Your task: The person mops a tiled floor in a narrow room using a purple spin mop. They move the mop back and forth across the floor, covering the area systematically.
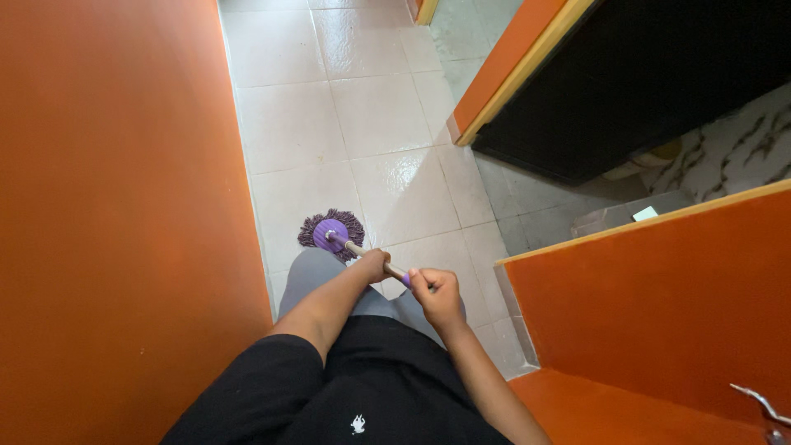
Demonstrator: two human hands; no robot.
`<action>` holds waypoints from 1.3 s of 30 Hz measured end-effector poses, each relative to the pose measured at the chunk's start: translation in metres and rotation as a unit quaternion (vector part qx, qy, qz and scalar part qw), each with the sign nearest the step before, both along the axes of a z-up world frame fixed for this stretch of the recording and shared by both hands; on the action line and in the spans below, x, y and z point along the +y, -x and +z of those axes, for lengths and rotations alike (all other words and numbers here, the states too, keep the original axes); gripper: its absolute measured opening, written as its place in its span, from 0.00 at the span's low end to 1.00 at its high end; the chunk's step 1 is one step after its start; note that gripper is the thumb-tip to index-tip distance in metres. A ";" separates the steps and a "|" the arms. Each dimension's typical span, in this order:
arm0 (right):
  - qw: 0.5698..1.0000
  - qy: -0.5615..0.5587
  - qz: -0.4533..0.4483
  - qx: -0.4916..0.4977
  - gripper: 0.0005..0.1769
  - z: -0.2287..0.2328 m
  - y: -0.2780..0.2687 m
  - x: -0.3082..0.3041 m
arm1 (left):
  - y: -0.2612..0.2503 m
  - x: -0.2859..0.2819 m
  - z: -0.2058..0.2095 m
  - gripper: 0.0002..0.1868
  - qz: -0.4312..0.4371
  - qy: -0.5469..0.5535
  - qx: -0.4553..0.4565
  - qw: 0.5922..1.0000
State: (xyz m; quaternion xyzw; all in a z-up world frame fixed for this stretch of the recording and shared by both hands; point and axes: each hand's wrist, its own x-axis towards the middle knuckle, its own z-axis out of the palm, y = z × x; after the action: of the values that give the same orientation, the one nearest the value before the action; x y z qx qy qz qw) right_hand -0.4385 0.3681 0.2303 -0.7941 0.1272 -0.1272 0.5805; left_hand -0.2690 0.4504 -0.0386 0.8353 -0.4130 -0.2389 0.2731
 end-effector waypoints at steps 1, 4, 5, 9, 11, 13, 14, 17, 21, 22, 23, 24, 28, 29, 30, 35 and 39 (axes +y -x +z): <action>0.999 0.032 0.000 -0.011 0.26 0.004 0.001 0.002 | 0.001 -0.002 -0.001 0.20 -0.007 0.012 -0.012 1.000; 0.997 0.069 -0.024 -0.014 0.29 0.013 0.011 0.010 | 0.013 -0.006 -0.004 0.22 -0.029 0.036 -0.021 0.999; 0.997 0.074 -0.029 -0.011 0.28 0.017 0.015 0.013 | 0.018 -0.008 -0.005 0.21 -0.043 0.038 -0.008 0.998; 0.992 0.121 -0.019 -0.022 0.28 0.039 0.027 0.020 | 0.031 -0.021 -0.002 0.22 -0.114 0.043 0.037 0.992; 0.989 0.146 -0.003 -0.040 0.28 0.046 0.032 0.022 | 0.039 -0.025 0.001 0.22 -0.156 0.043 0.063 0.985; 0.986 0.159 0.011 -0.058 0.27 0.045 0.034 0.023 | 0.039 -0.026 0.003 0.19 -0.193 0.042 0.093 0.976; 0.986 0.154 0.016 -0.057 0.27 0.042 0.033 0.022 | 0.038 -0.026 0.003 0.19 -0.209 0.042 0.080 0.974; 0.991 0.128 0.021 -0.043 0.27 0.027 0.037 0.019 | 0.037 -0.021 0.003 0.17 -0.235 0.036 0.070 0.969; 0.998 0.058 0.011 0.007 0.27 0.011 0.044 0.010 | 0.031 -0.016 0.001 0.12 -0.195 -0.022 0.089 0.977; 0.999 0.039 0.009 0.020 0.26 0.007 0.045 0.008 | 0.026 -0.014 0.000 0.12 -0.184 -0.046 0.083 0.978; 0.999 0.017 0.008 0.028 0.26 0.002 0.047 0.008 | 0.022 -0.012 -0.001 0.11 -0.175 -0.055 0.072 0.980; 0.999 -0.005 0.007 0.037 0.25 -0.004 0.048 0.007 | 0.016 -0.008 -0.004 0.10 -0.166 -0.064 0.061 0.982; 0.978 -0.144 -0.034 0.149 0.17 -0.046 0.040 0.002 | 0.001 0.017 -0.018 0.13 -0.026 -0.139 0.015 0.990; 0.986 -0.080 -0.018 0.146 0.19 -0.061 0.031 0.001 | -0.007 0.020 -0.019 0.15 -0.013 -0.148 -0.005 0.989; 0.990 -0.016 -0.003 0.143 0.22 -0.076 0.020 0.001 | -0.019 0.026 -0.020 0.15 -0.033 -0.172 -0.030 0.984; 0.994 0.066 0.052 0.072 0.28 -0.136 -0.030 0.024 | -0.047 0.065 -0.020 0.20 0.077 -0.158 -0.006 0.984; 0.995 -0.048 0.055 0.072 0.28 -0.142 -0.058 0.030 | -0.047 0.068 -0.014 0.17 0.109 -0.017 -0.108 0.988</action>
State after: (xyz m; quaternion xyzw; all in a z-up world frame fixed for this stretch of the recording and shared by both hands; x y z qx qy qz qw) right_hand -0.3800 0.3983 0.0888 -0.7781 0.1304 -0.0312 0.6137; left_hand -0.2221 0.5184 -0.0522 0.9007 -0.3429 -0.1229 0.2366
